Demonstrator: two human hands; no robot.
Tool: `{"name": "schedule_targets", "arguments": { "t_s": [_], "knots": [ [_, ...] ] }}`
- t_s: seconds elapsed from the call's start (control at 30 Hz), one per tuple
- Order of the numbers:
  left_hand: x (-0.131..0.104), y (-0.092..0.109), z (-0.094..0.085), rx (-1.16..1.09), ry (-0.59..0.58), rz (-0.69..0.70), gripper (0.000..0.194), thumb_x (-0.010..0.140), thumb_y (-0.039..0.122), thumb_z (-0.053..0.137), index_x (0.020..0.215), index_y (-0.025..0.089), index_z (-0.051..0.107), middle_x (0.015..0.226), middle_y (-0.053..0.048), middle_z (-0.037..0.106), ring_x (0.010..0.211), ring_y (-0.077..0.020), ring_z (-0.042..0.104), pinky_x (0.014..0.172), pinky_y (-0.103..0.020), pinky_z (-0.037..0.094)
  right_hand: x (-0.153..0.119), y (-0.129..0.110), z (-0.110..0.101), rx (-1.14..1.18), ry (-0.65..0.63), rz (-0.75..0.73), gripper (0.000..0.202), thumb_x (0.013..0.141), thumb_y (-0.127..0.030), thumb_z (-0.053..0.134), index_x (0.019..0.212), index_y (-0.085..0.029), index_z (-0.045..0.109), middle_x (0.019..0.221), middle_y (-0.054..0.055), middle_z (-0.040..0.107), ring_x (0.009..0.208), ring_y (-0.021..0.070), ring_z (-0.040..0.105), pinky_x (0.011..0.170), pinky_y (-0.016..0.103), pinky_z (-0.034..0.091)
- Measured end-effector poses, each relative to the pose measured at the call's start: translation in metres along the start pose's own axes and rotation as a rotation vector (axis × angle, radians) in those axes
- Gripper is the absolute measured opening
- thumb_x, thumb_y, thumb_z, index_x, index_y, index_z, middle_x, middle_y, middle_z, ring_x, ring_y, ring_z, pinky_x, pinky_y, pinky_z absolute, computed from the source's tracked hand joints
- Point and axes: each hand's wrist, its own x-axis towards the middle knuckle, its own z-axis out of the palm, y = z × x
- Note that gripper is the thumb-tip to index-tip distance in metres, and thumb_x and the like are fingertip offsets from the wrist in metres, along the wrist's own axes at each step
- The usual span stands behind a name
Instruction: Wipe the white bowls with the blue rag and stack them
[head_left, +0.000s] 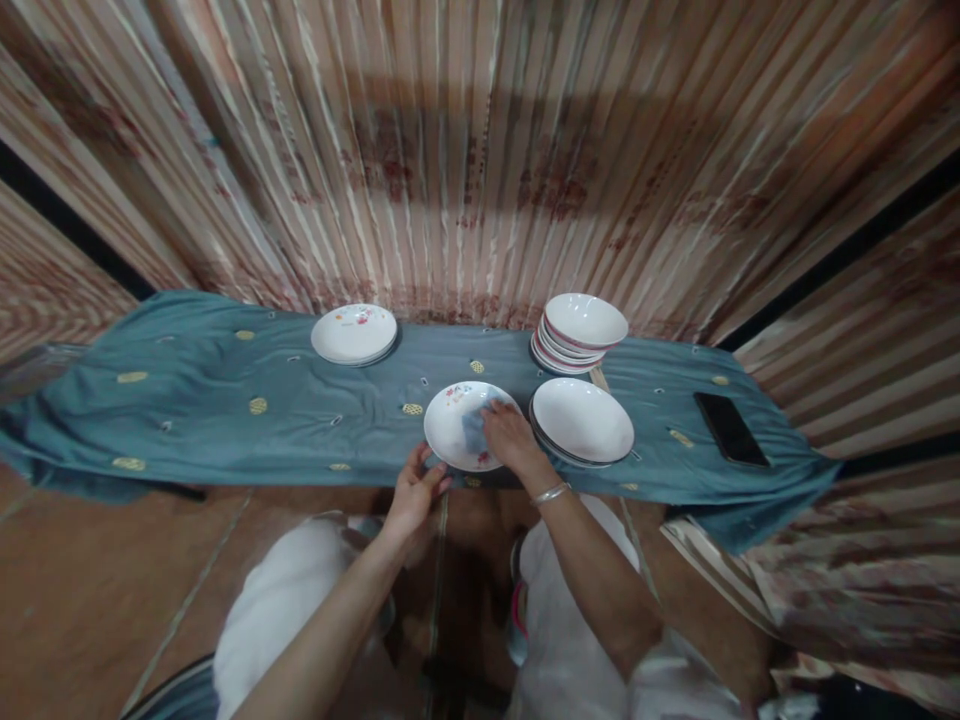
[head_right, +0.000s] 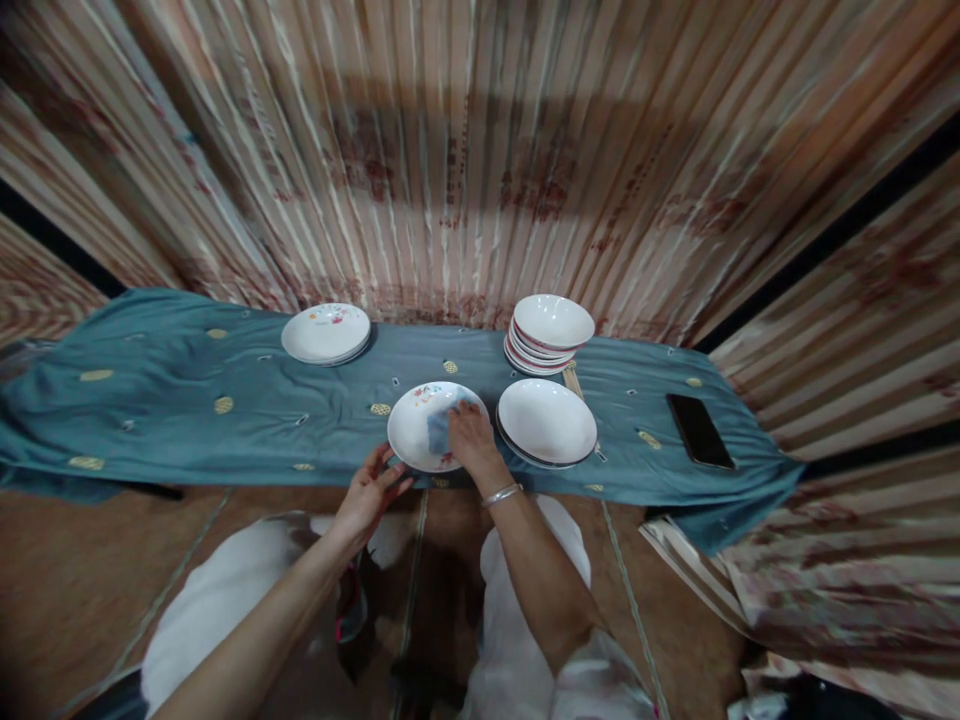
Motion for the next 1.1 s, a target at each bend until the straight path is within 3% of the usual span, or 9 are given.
{"name": "schedule_targets", "arguments": {
  "t_s": [0.17,0.4,0.53,0.67,0.8,0.9,1.1],
  "knots": [
    [0.002,0.0,0.01,-0.025,-0.034,-0.004,0.062,0.061,0.031,0.08,0.117,0.022,0.055,0.116,-0.007,0.061,0.075,-0.0131,0.066,0.072,-0.032,0.057,0.014,0.001,0.005,-0.008,0.044,0.053,0.031,0.087,-0.006,0.045,0.108,-0.01,0.068,0.121,0.019,0.065,0.125,0.025,0.051,0.11,0.039,0.035],
    [0.005,-0.003,0.016,0.001,-0.016,0.038,0.064,0.061,0.033,0.077,0.12,0.024,0.054,0.111,-0.004,0.061,0.076,-0.0132,0.064,0.075,-0.034,0.055,0.033,-0.022,0.01,0.158,0.052,0.015,0.036,0.089,-0.011,0.045,0.121,-0.009,0.061,0.143,0.021,0.047,0.131,0.0276,0.044,0.112,0.04,0.033],
    [0.005,-0.003,0.016,-0.003,-0.009,0.027,0.066,0.059,0.033,0.077,0.119,0.023,0.053,0.109,-0.004,0.061,0.076,-0.0135,0.064,0.077,-0.035,0.054,0.038,-0.032,0.014,0.378,0.022,-0.034,0.038,0.091,-0.016,0.045,0.125,-0.018,0.06,0.147,0.011,0.046,0.133,0.0224,0.045,0.112,0.037,0.034],
    [0.004,0.001,0.017,-0.028,-0.021,0.015,0.061,0.057,0.031,0.078,0.114,0.022,0.056,0.107,-0.004,0.062,0.078,-0.0141,0.063,0.079,-0.035,0.053,0.037,-0.034,0.015,0.648,-0.003,-0.124,0.027,0.086,-0.019,0.054,0.106,-0.023,0.071,0.13,0.005,0.062,0.122,0.0192,0.055,0.106,0.034,0.041],
    [0.001,0.006,0.021,-0.034,-0.005,0.011,0.05,0.055,0.025,0.076,0.102,0.02,0.059,0.109,-0.004,0.062,0.082,-0.0143,0.063,0.08,-0.033,0.052,0.027,-0.027,0.006,0.776,-0.198,-0.203,0.021,0.084,-0.02,0.055,0.09,-0.02,0.075,0.099,0.002,0.074,0.096,0.0179,0.066,0.089,0.029,0.048],
    [0.0,0.008,0.021,-0.051,-0.009,-0.006,0.053,0.054,0.021,0.074,0.104,0.02,0.058,0.107,-0.003,0.062,0.082,-0.0143,0.063,0.08,-0.032,0.052,0.015,-0.019,-0.005,0.712,-0.308,-0.21,0.021,0.084,-0.022,0.055,0.081,-0.019,0.076,0.08,-0.001,0.074,0.078,0.0165,0.066,0.076,0.025,0.048],
    [0.005,0.003,0.017,-0.037,-0.002,0.011,0.054,0.058,0.028,0.078,0.106,0.022,0.053,0.096,-0.001,0.062,0.072,-0.0127,0.064,0.078,-0.035,0.053,-0.008,-0.008,-0.033,0.452,-0.389,-0.147,0.026,0.084,-0.019,0.053,0.071,-0.017,0.075,0.064,-0.001,0.068,0.061,0.013,0.058,0.059,0.021,0.038]
  ]
}}
